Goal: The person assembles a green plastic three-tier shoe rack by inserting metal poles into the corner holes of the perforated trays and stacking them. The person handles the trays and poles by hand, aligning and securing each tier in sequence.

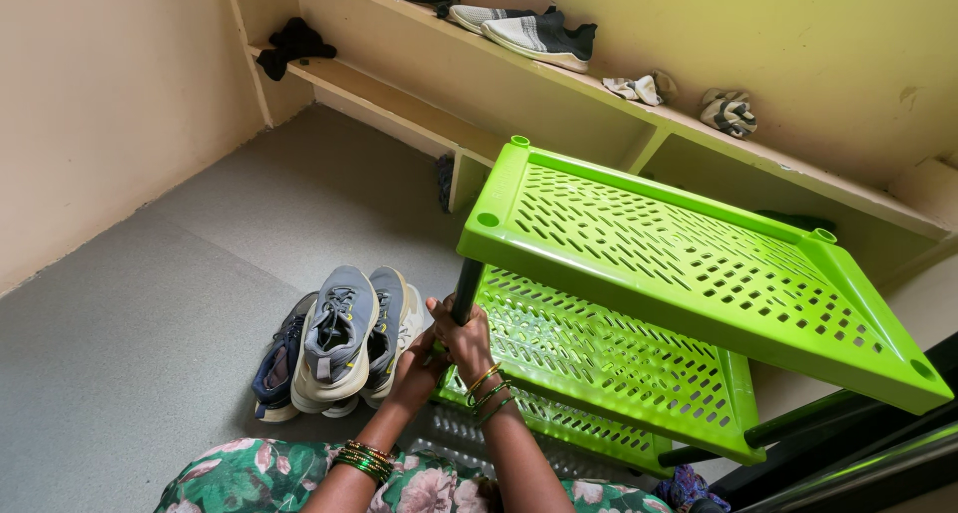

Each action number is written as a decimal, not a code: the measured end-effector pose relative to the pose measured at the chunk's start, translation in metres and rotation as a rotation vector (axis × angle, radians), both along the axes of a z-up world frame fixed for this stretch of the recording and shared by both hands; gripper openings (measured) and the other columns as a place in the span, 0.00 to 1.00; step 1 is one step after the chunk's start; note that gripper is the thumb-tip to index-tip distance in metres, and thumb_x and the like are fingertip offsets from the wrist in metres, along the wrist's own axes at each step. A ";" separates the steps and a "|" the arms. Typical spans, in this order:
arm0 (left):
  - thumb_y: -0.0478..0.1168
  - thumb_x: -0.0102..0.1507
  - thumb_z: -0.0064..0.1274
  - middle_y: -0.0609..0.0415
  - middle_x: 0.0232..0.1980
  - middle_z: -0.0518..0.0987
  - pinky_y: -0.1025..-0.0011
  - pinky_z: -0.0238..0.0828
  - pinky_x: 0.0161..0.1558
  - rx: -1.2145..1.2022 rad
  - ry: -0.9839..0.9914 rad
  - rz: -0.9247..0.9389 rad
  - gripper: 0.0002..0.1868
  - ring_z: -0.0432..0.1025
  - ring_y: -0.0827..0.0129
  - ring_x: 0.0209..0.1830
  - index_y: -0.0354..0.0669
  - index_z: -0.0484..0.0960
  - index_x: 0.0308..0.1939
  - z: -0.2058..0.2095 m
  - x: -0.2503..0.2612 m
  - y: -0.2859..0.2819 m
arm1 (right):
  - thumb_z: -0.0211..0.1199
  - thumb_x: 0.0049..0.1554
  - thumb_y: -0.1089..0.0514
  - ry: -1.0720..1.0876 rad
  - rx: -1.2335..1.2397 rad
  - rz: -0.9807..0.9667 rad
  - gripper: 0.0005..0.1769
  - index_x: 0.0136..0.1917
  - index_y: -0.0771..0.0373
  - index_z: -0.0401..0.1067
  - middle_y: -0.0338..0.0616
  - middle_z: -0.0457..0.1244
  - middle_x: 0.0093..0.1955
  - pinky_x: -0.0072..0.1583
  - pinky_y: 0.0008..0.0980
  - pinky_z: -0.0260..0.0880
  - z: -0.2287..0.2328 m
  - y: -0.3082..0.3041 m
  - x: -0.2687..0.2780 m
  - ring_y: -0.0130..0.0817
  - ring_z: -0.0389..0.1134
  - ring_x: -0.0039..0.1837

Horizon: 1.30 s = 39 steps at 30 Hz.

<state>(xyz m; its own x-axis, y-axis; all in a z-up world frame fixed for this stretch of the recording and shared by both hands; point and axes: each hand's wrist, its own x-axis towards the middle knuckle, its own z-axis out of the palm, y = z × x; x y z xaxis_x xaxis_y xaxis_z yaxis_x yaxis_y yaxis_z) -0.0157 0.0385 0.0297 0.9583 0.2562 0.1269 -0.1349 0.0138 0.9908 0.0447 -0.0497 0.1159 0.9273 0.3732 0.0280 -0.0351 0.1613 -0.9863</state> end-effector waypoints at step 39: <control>0.50 0.75 0.47 0.46 0.58 0.72 0.67 0.63 0.54 -0.970 0.168 0.042 0.25 0.67 0.64 0.54 0.34 0.71 0.68 -0.110 0.078 -0.003 | 0.72 0.53 0.52 -0.548 -0.377 -0.184 0.23 0.58 0.59 0.68 0.47 0.71 0.49 0.54 0.39 0.73 0.015 -0.024 -0.042 0.41 0.74 0.49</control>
